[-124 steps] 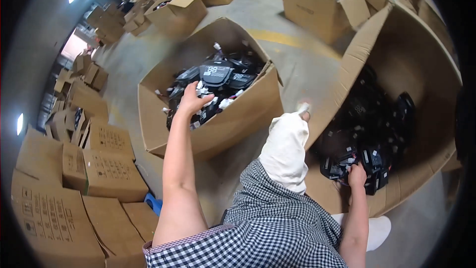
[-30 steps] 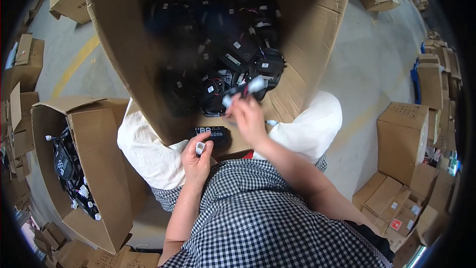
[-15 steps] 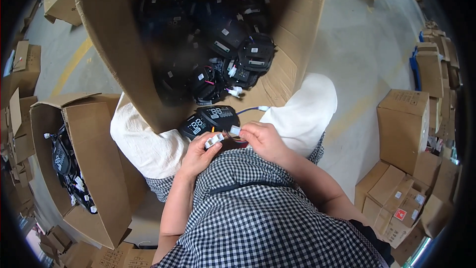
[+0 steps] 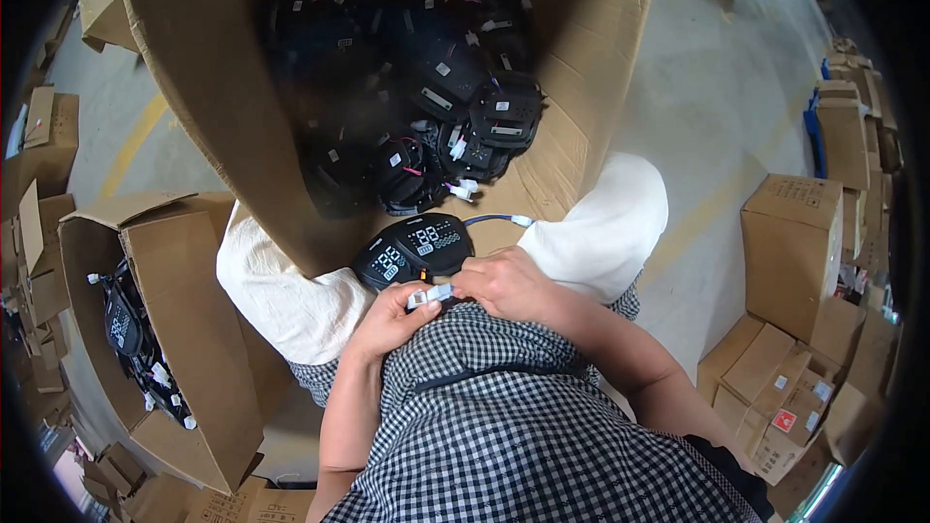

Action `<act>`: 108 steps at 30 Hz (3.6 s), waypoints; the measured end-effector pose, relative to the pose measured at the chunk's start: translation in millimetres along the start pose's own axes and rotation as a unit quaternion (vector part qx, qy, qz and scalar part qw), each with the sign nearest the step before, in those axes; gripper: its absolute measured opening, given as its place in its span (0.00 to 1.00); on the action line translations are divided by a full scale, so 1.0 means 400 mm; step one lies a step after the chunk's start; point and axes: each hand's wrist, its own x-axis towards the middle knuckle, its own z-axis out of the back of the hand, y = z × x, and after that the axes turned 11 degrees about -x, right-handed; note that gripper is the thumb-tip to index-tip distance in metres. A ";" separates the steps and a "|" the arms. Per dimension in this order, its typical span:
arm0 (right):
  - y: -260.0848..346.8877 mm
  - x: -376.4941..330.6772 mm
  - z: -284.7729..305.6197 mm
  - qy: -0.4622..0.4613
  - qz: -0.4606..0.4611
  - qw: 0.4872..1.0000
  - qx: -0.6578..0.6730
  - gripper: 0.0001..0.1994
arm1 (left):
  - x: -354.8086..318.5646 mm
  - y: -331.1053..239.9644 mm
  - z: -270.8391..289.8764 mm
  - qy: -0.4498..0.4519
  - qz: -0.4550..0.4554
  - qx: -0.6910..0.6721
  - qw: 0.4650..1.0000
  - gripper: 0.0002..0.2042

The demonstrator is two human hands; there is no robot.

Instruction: The person sorts electronic components by hand, transferring them from a large cardboard box into smaller boxes.

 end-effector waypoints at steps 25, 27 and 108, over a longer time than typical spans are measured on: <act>-0.211 0.287 -0.222 -0.341 -0.454 0.467 0.678 0.07 | -0.007 -0.004 -0.015 -0.276 -0.098 -0.084 0.953 0.03; -0.195 0.273 -0.202 -0.347 -0.441 0.495 0.663 0.09 | -0.012 0.000 -0.014 -0.279 -0.115 -0.096 0.948 0.03; -0.107 0.258 -0.097 -0.182 -0.097 0.942 0.265 0.08 | 0.024 0.022 0.014 -0.355 -0.245 0.007 0.902 0.07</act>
